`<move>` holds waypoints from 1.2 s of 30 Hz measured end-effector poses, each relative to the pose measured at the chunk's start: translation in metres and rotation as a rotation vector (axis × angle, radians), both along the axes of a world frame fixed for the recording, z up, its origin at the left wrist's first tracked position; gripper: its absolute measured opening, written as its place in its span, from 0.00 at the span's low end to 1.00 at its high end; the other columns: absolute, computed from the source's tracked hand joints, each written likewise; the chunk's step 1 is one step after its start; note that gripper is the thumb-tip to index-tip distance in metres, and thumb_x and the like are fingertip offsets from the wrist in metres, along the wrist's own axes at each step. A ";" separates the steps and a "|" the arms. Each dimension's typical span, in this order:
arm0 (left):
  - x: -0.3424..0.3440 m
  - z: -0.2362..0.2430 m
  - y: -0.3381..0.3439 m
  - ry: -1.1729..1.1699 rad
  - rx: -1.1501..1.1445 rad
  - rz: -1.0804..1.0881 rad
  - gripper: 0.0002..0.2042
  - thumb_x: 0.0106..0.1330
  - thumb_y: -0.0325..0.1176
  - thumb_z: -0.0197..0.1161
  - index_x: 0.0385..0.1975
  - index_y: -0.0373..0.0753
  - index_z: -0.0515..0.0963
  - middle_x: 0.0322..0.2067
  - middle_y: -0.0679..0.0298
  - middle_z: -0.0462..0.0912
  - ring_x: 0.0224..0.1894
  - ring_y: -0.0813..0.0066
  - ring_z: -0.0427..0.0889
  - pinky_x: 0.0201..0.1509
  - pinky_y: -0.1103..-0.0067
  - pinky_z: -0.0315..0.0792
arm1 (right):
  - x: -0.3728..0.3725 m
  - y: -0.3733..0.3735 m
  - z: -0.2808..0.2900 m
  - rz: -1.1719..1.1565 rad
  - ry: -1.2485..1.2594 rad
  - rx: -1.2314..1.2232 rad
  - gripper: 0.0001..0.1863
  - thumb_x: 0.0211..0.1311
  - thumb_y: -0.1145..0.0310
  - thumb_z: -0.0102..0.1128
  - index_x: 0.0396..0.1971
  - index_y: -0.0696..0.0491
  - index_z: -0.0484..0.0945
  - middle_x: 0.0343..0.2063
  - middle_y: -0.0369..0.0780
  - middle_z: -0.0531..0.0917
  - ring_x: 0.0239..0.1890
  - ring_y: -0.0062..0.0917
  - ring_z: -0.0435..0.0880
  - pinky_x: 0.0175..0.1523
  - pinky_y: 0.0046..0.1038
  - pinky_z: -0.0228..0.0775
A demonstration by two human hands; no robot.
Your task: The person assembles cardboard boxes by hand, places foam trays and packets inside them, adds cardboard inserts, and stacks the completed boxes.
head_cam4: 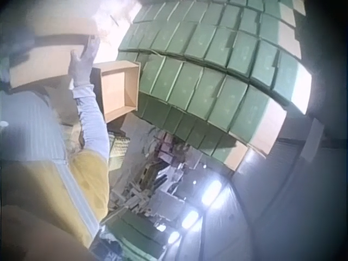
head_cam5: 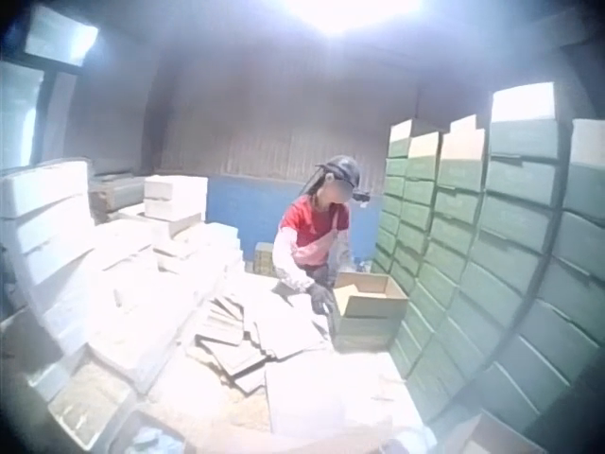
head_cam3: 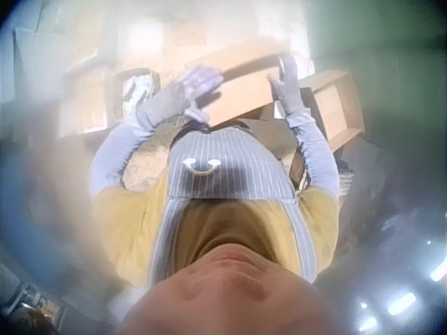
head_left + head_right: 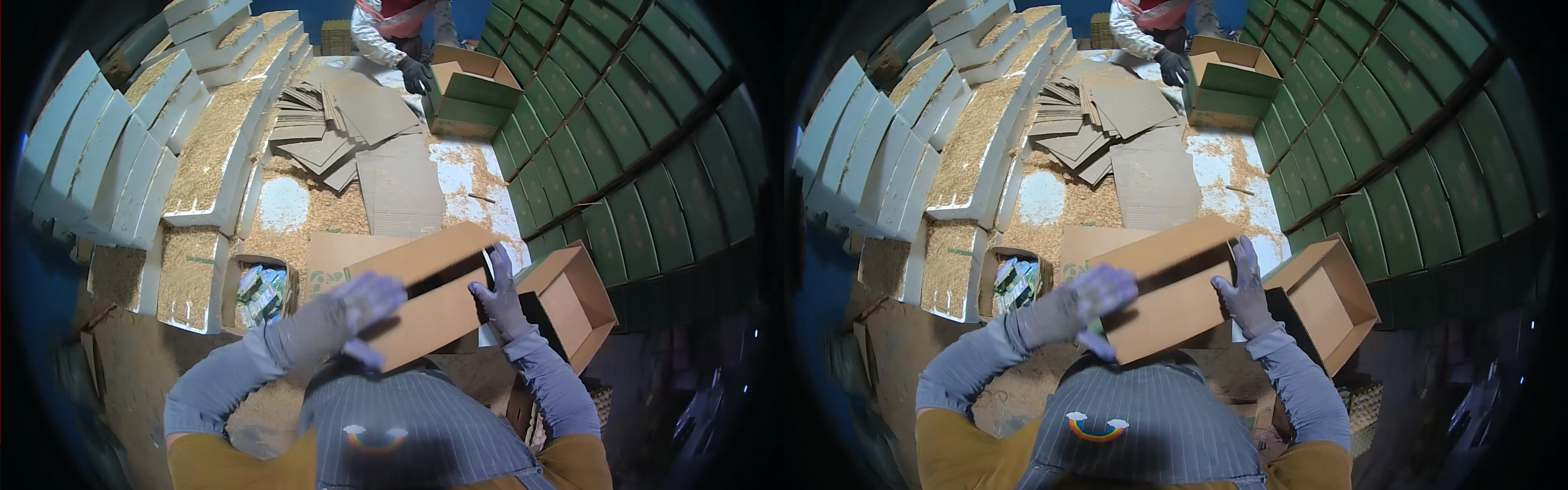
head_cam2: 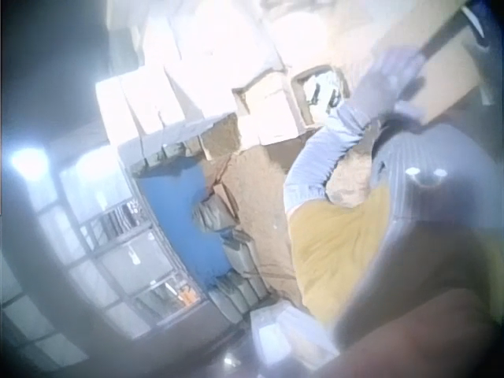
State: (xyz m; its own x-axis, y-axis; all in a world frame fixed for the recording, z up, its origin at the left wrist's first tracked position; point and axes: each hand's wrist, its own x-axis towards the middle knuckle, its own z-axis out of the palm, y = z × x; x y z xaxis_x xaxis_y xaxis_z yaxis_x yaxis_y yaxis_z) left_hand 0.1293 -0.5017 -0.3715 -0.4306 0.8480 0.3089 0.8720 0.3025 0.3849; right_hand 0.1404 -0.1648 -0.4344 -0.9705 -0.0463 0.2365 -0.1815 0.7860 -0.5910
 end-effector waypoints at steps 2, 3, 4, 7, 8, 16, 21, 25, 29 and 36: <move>0.020 -0.026 -0.009 0.107 -0.222 -0.097 0.44 0.46 0.61 0.61 0.62 0.42 0.63 0.61 0.54 0.66 0.63 0.57 0.66 0.68 0.66 0.62 | -0.005 -0.009 0.029 -0.060 -0.478 -0.571 0.47 0.53 0.68 0.65 0.69 0.53 0.45 0.69 0.48 0.50 0.71 0.38 0.48 0.71 0.32 0.45; 0.008 -0.041 -0.012 0.111 -0.215 -0.102 0.44 0.46 0.61 0.61 0.62 0.42 0.63 0.61 0.54 0.66 0.63 0.57 0.66 0.68 0.66 0.62 | -0.012 0.002 0.022 -0.008 -0.530 -0.504 0.47 0.56 0.65 0.63 0.70 0.53 0.42 0.70 0.48 0.48 0.71 0.36 0.47 0.71 0.31 0.44; -0.012 -0.055 -0.016 0.132 -0.115 -0.121 0.37 0.51 0.56 0.62 0.60 0.43 0.66 0.59 0.54 0.69 0.62 0.58 0.68 0.67 0.64 0.62 | -0.019 0.011 0.013 0.050 -0.578 -0.438 0.47 0.60 0.61 0.61 0.71 0.53 0.38 0.70 0.48 0.47 0.71 0.34 0.46 0.71 0.29 0.43; -0.031 -0.063 -0.024 -0.312 0.380 0.323 0.25 0.57 0.51 0.61 0.49 0.42 0.77 0.46 0.59 0.80 0.51 0.63 0.77 0.61 0.69 0.67 | -0.020 -0.011 0.083 0.198 -0.482 -0.817 0.46 0.63 0.50 0.55 0.71 0.51 0.39 0.69 0.46 0.52 0.71 0.32 0.49 0.71 0.31 0.44; -0.028 -0.064 -0.018 -0.652 0.576 0.606 0.18 0.62 0.46 0.60 0.46 0.41 0.79 0.42 0.58 0.82 0.47 0.63 0.80 0.56 0.70 0.71 | -0.015 -0.007 0.084 0.285 -0.362 -0.887 0.38 0.65 0.52 0.53 0.69 0.52 0.50 0.68 0.42 0.56 0.70 0.29 0.52 0.70 0.31 0.46; 0.004 -0.142 0.005 -0.569 0.233 1.102 0.20 0.68 0.42 0.53 0.53 0.34 0.71 0.43 0.50 0.79 0.48 0.52 0.78 0.57 0.66 0.69 | -0.053 0.056 -0.079 0.009 -0.515 -0.857 0.17 0.72 0.60 0.43 0.45 0.58 0.76 0.41 0.38 0.78 0.45 0.22 0.74 0.53 0.25 0.65; 0.060 -0.077 -0.145 0.152 0.807 1.694 0.27 0.65 0.32 0.57 0.62 0.31 0.58 0.60 0.45 0.61 0.65 0.50 0.59 0.67 0.68 0.57 | -0.040 0.019 -0.051 -0.120 -0.226 -0.565 0.16 0.73 0.61 0.42 0.37 0.58 0.75 0.33 0.36 0.77 0.37 0.20 0.74 0.45 0.24 0.67; 0.101 -0.191 -0.284 -0.627 -0.405 2.367 0.39 0.65 0.31 0.59 0.69 0.34 0.41 0.68 0.46 0.46 0.70 0.58 0.49 0.72 0.71 0.47 | -0.046 -0.005 -0.023 0.031 -0.305 -0.504 0.18 0.73 0.61 0.42 0.43 0.60 0.76 0.38 0.37 0.79 0.40 0.20 0.75 0.48 0.23 0.68; 0.070 -0.169 -0.247 -0.286 1.723 1.786 0.36 0.68 0.36 0.56 0.69 0.35 0.42 0.69 0.49 0.43 0.71 0.62 0.47 0.72 0.72 0.43 | -0.044 0.006 -0.042 -0.036 -0.224 -0.510 0.19 0.73 0.61 0.42 0.45 0.61 0.76 0.40 0.38 0.80 0.42 0.21 0.77 0.50 0.22 0.69; 0.123 -0.107 -0.253 -0.576 1.798 1.349 0.32 0.69 0.36 0.55 0.67 0.36 0.48 0.60 0.56 0.64 0.60 0.69 0.67 0.63 0.75 0.62 | -0.049 -0.002 -0.034 -0.103 -0.379 -0.689 0.18 0.72 0.61 0.43 0.43 0.60 0.76 0.39 0.38 0.79 0.40 0.24 0.78 0.48 0.24 0.71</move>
State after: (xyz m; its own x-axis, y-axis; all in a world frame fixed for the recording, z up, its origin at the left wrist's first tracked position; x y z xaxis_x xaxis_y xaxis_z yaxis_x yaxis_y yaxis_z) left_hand 0.2519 -0.7548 -0.4780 -0.5986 -0.7840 -0.1644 0.2806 -0.3974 0.8737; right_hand 0.0911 -0.1668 -0.4682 -0.9821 0.0845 -0.1682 0.1831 0.2222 -0.9577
